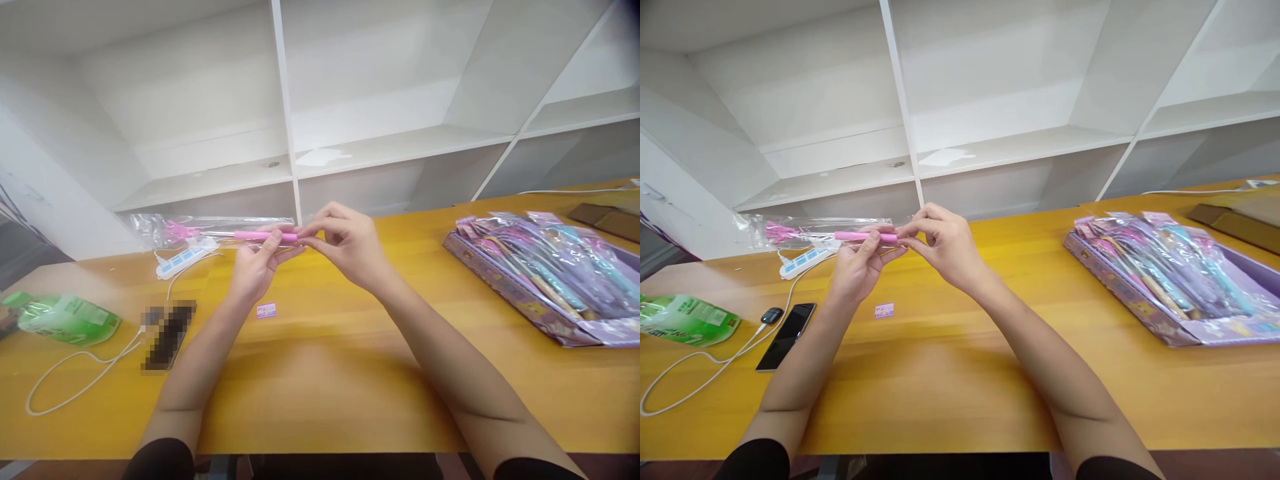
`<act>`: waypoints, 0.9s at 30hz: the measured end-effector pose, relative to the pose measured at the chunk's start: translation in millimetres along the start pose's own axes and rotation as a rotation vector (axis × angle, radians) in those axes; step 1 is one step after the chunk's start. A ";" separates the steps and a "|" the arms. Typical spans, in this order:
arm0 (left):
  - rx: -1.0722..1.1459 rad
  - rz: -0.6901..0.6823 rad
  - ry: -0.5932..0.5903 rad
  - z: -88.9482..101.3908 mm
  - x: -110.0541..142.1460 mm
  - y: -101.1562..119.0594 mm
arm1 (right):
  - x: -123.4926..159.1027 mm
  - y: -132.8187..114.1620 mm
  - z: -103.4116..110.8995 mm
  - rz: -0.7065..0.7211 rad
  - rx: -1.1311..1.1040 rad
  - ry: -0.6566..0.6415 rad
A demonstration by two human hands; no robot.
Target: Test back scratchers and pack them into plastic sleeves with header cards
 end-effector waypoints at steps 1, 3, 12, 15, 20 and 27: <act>0.006 0.008 -0.012 -0.9 0.2 -1.5 | 0.8 -0.2 -1.5 0.022 0.016 0.022; 0.008 0.027 -0.032 -1.5 0.2 -3.6 | 1.8 0.7 -3.6 0.041 0.052 0.055; 0.001 0.081 -0.038 0.0 1.3 -6.3 | 2.9 -0.7 -4.2 0.027 0.086 0.110; -0.004 0.073 -0.031 0.7 0.4 -4.8 | 2.4 2.5 -3.6 -0.029 0.084 0.110; -0.033 0.021 -0.013 5.2 -1.9 6.3 | -2.1 18.9 -3.3 -0.175 -0.179 -0.118; -0.020 0.044 -0.031 5.8 -3.0 7.3 | -2.9 33.5 -6.9 -0.333 -0.514 -0.367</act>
Point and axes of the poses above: each hand's wrist, its own x-axis away from the middle knuckle, its own z-axis out of the back of the hand, y = z × x, the point moved 6 cm from there along -x, towards the middle knuckle, and after that the axes turned 6 degrees about -z, right-handed, at the moved point
